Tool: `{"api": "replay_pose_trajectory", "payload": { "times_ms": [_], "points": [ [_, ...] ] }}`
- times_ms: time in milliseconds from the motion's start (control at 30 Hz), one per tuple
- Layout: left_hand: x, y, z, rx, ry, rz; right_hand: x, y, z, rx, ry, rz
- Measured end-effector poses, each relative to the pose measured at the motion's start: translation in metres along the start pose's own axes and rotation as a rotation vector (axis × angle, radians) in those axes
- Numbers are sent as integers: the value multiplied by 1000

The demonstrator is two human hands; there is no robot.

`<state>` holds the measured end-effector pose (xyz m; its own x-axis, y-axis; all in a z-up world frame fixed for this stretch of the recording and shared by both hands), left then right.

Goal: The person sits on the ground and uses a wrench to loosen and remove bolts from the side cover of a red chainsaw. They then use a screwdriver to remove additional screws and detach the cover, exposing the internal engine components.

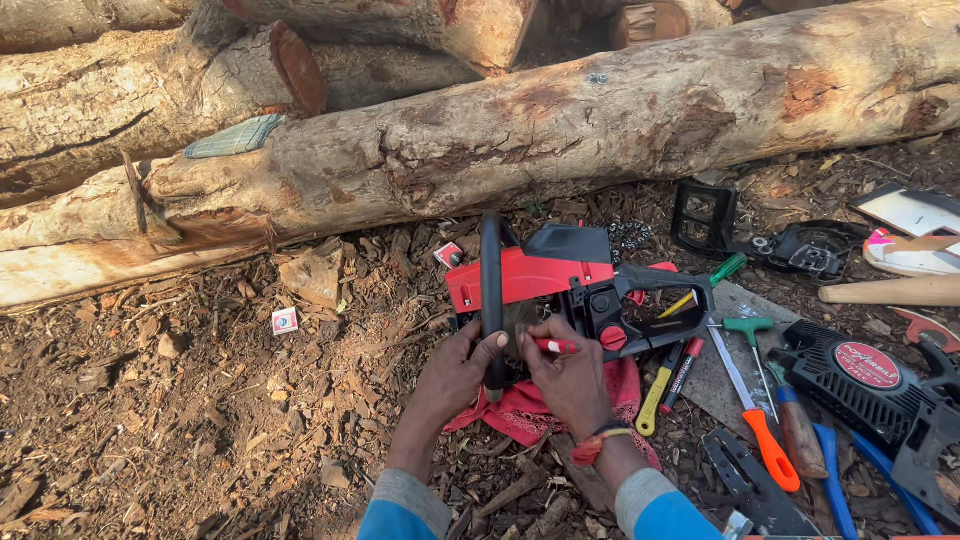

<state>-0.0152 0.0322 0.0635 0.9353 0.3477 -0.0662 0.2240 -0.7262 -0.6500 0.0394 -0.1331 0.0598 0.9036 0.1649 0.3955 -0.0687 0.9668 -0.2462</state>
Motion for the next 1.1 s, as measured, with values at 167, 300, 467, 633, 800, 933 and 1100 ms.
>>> {"api": "replay_pose_trajectory", "payload": {
  "times_ms": [167,300,467,633,800,933,1100],
  "points": [
    [-1,5,9,-8,135,-32,12,-22,-4,-218,122,291],
    [1,5,8,-134,53,43,49,-40,18,-66,-56,218],
    [2,4,-1,-157,-61,23,68,-56,0,-136,-279,287],
    [4,3,-3,-138,-99,27,38,-69,-53,-248,80,117],
    [4,5,-2,-117,-65,19,-11,-49,-57,-411,209,268],
    [5,8,2,-193,-23,19,15,-66,-28,-301,266,-7],
    [2,5,-8,-285,-119,66,56,-48,-5,-263,-119,-38]
  ]
}}
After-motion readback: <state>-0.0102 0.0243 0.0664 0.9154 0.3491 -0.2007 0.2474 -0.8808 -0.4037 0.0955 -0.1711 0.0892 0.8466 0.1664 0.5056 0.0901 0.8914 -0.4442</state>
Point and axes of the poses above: each hand's wrist, its own x-axis towards the middle knuckle, its own y-axis out of the palm, z = x × y, the point moved 4 cm from there along x, towards the middle knuckle, and after that the axes turned 5 degrees about -z, right-handed, at the moved point
